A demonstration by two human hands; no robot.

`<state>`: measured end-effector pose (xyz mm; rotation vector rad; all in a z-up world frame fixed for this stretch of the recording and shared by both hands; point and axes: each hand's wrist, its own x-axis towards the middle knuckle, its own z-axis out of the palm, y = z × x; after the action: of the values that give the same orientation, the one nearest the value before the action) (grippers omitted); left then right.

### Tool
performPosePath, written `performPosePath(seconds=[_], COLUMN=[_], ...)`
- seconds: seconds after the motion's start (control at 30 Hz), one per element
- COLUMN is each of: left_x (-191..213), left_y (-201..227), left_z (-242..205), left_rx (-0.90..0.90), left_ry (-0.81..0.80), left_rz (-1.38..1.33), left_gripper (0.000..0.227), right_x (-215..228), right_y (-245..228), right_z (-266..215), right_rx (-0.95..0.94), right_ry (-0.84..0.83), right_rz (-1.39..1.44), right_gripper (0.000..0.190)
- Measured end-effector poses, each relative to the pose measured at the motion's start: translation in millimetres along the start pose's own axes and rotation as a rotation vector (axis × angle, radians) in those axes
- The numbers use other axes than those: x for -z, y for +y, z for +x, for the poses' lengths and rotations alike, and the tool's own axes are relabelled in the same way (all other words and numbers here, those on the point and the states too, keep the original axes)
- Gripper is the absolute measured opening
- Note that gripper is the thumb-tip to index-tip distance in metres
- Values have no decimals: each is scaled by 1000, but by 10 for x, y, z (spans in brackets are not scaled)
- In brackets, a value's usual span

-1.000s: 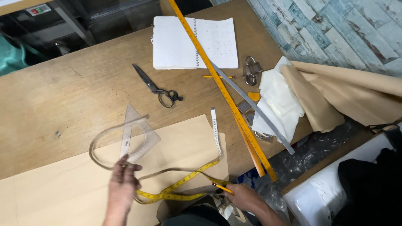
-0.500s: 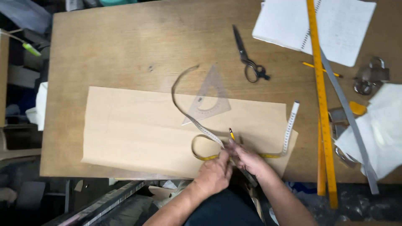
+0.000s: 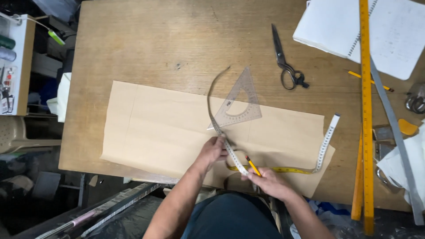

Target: The person measures and marks a large piece of beige fabric on a wooden table using a pencil, a set square, a flexible measuring tape, and a metal ruler. They draw straight lines and curved patterns on the fabric to create a template.

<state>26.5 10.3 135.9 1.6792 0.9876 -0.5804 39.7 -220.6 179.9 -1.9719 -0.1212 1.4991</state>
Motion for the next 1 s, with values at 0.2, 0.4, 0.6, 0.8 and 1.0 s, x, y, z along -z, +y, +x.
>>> performPosePath(seconds=[0.2,0.4,0.6,0.8,1.0], left_x=[37,1289,1845,1807,1629], left_y=[-144,-166,-499,-420,-448], left_z=[468,527,899,1075,1487], left_rx=[-115,-391,-1181,-1032,-1156], left_ry=[-197,337,490,408,561], left_rz=[-866,233,750,684,718], left_gripper=[15,20,34,20,34], right_x=[-162,-246,-82,213,661], right_y=[-72,370,342,133,104], right_z=[-135,588,1047,1041,1001], right_rx=[-75,33,-301,-357,-362], right_ry=[-101,787,988,838,893], right_rz=[-20,-242,-446,-412,-446], right_gripper=[48,45,68,69,62])
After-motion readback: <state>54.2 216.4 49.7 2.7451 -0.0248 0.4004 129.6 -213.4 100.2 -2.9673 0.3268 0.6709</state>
